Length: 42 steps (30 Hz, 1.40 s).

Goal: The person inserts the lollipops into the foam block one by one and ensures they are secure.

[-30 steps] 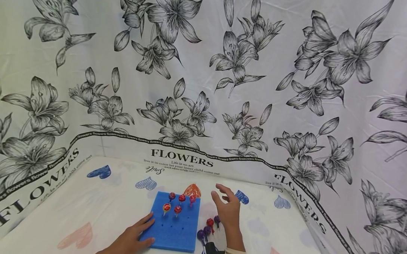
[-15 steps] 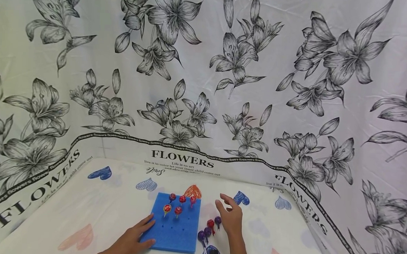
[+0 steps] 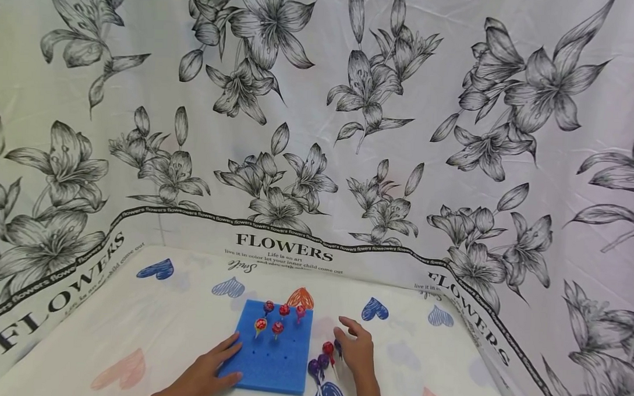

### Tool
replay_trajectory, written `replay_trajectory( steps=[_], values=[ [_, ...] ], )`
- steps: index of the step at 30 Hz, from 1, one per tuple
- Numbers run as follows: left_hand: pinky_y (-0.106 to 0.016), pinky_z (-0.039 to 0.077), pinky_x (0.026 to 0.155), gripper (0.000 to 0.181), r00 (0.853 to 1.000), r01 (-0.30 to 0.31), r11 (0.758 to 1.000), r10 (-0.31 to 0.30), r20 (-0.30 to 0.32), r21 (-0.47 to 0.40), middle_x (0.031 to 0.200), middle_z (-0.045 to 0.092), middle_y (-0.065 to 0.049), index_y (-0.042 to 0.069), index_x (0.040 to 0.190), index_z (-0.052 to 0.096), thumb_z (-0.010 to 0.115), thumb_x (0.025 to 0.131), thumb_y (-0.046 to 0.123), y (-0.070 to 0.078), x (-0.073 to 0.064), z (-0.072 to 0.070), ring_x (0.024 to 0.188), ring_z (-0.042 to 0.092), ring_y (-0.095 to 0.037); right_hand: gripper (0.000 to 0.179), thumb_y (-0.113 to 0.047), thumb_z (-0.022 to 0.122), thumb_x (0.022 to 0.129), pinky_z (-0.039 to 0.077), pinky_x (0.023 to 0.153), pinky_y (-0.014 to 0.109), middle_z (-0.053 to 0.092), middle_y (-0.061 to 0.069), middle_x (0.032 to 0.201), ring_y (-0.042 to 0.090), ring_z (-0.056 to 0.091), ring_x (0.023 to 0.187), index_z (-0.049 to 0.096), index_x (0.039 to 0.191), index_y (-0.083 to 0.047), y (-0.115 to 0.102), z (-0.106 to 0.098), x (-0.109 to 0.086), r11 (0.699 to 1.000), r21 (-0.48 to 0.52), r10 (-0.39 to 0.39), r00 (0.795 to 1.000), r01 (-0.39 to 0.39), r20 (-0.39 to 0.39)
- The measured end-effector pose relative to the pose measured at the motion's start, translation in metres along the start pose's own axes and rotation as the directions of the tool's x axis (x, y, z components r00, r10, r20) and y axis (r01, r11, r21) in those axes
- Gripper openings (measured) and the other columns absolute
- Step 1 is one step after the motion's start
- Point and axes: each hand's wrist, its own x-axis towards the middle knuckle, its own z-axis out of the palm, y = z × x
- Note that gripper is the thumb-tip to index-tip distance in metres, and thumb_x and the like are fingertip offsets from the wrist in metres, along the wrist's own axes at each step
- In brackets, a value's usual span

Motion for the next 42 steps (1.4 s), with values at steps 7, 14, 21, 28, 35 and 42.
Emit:
replay_trajectory(
  steps=[7, 14, 21, 28, 35, 42],
  values=[
    [-0.065, 0.034, 0.096, 0.078, 1.000, 0.000, 1.000, 0.000, 0.011, -0.006, 0.152, 0.030, -0.020, -0.003, 0.139, 0.048, 0.071, 0.085, 0.048, 0.000, 0.000, 0.000, 0.133, 0.029, -0.050, 0.029, -0.014, 0.070, 0.088, 0.046, 0.090, 0.052, 0.068, 0.009, 0.113, 0.033, 0.058, 0.106, 0.070, 0.116, -0.006, 0.010, 0.002, 0.001, 0.996, -0.087, 0.023, 0.999, -0.019, 0.045],
    [-0.064, 0.034, 0.097, 0.078, 1.000, -0.012, 1.000, 0.012, 0.008, -0.002, 0.152, 0.030, -0.019, -0.002, 0.140, 0.048, 0.070, 0.085, 0.049, 0.000, 0.000, -0.001, 0.134, 0.029, -0.048, 0.023, -0.011, 0.071, 0.086, 0.051, 0.083, 0.045, 0.070, 0.005, 0.098, 0.023, 0.065, 0.091, 0.073, 0.109, -0.005, 0.013, 0.003, 0.001, 0.990, -0.142, -0.005, 0.998, 0.013, 0.056],
    [-0.064, 0.034, 0.097, 0.078, 1.000, -0.013, 1.000, 0.013, 0.005, -0.011, 0.153, 0.030, -0.018, -0.002, 0.140, 0.048, 0.070, 0.085, 0.048, 0.002, -0.002, -0.002, 0.134, 0.029, -0.049, 0.019, -0.009, 0.071, 0.086, 0.052, 0.082, 0.044, 0.070, 0.000, 0.093, 0.019, 0.064, 0.088, 0.074, 0.105, -0.007, 0.013, 0.006, -0.001, 0.982, -0.191, 0.003, 0.998, 0.008, 0.061],
    [-0.063, 0.034, 0.097, 0.078, 1.000, -0.020, 1.000, 0.020, 0.006, -0.013, 0.153, 0.030, -0.018, -0.002, 0.140, 0.048, 0.070, 0.085, 0.048, 0.001, -0.001, -0.002, 0.134, 0.029, -0.048, 0.020, -0.007, 0.069, 0.088, 0.056, 0.073, 0.035, 0.071, 0.006, 0.100, 0.021, 0.069, 0.083, 0.072, 0.107, -0.004, 0.005, 0.006, -0.002, 0.997, -0.073, -0.030, 0.998, 0.026, -0.047],
    [-0.063, 0.035, 0.097, 0.079, 1.000, -0.006, 1.000, 0.006, 0.002, -0.003, 0.153, 0.030, -0.018, -0.001, 0.140, 0.048, 0.070, 0.084, 0.049, 0.000, 0.000, -0.003, 0.134, 0.029, -0.047, 0.023, -0.006, 0.066, 0.090, 0.054, 0.069, 0.024, 0.068, 0.016, 0.105, 0.018, 0.069, 0.072, 0.069, 0.112, 0.001, -0.004, 0.001, -0.001, 0.993, 0.112, -0.019, 0.999, 0.025, -0.048],
    [-0.065, 0.033, 0.097, 0.077, 1.000, 0.004, 1.000, -0.004, 0.007, -0.021, 0.152, 0.030, -0.020, -0.003, 0.139, 0.048, 0.071, 0.085, 0.046, 0.002, -0.001, -0.003, 0.133, 0.029, -0.050, 0.029, -0.012, 0.071, 0.089, 0.056, 0.068, 0.025, 0.067, 0.015, 0.105, 0.022, 0.070, 0.079, 0.069, 0.115, 0.001, -0.013, -0.003, -0.003, 0.975, 0.221, -0.021, 0.999, 0.031, -0.049]
  ],
)
